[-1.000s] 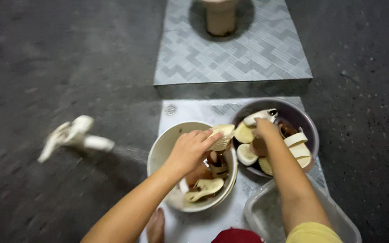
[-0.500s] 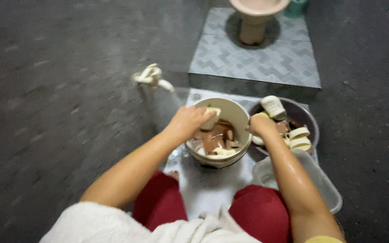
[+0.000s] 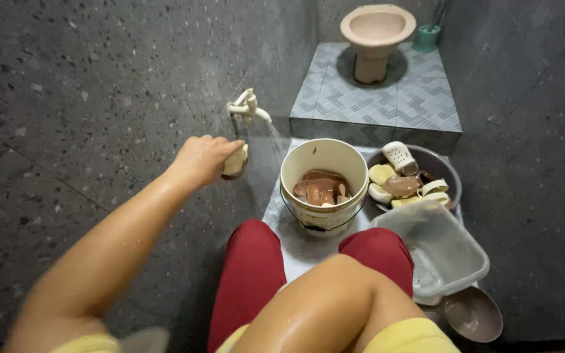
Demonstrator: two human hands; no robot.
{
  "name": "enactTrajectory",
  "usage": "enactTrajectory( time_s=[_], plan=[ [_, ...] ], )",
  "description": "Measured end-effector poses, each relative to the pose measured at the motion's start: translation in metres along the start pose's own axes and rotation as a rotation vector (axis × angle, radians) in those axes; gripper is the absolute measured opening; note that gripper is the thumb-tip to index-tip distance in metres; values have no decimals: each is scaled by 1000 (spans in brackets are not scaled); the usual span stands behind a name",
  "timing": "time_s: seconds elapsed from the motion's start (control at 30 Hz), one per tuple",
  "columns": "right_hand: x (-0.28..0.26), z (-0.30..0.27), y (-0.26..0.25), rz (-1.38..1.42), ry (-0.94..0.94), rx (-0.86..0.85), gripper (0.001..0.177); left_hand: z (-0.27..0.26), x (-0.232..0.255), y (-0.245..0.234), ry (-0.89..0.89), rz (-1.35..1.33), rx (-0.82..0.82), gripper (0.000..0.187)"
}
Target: The person washes multiple slippers by hand under a running tap, scrubbing them with water and placing them into a nearby basin. The person handles each slipper individually, rinses them, and transfers them to a separate container.
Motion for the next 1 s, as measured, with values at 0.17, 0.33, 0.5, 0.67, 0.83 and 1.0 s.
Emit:
enactTrajectory(
  time_s=[0.17,0.33,0.5,0.67,0.83,1.0],
  plan=[
    [13,5,-11,25,-3,240,30,17,21,6,-10,-277,298,68],
    [69,38,-16,51,247,545,31,77,42,60,120,-472,371,68],
    [260,-103,-13,104,831,594,33,153,45,132,9,-592,143,68],
    [485,-203,45,86,1147,437,31,232,34,231,-385,-945,-58,68],
    [601,-185,122,133,1203,875,31,307,24,347,-590,-1132,-142,69],
    [628,-166,167,-228,1196,731,34,346,15,450,-575,-1620,-51,67]
  ],
)
Point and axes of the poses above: each hand's wrist, its own z-axis towards the middle knuckle, its own y-axis out of the palm, x = y × z, the point moved 1 cm from there along z, towards the middle knuckle, and after that the axes turned 7 degrees about -x, right-handed, at the moved point
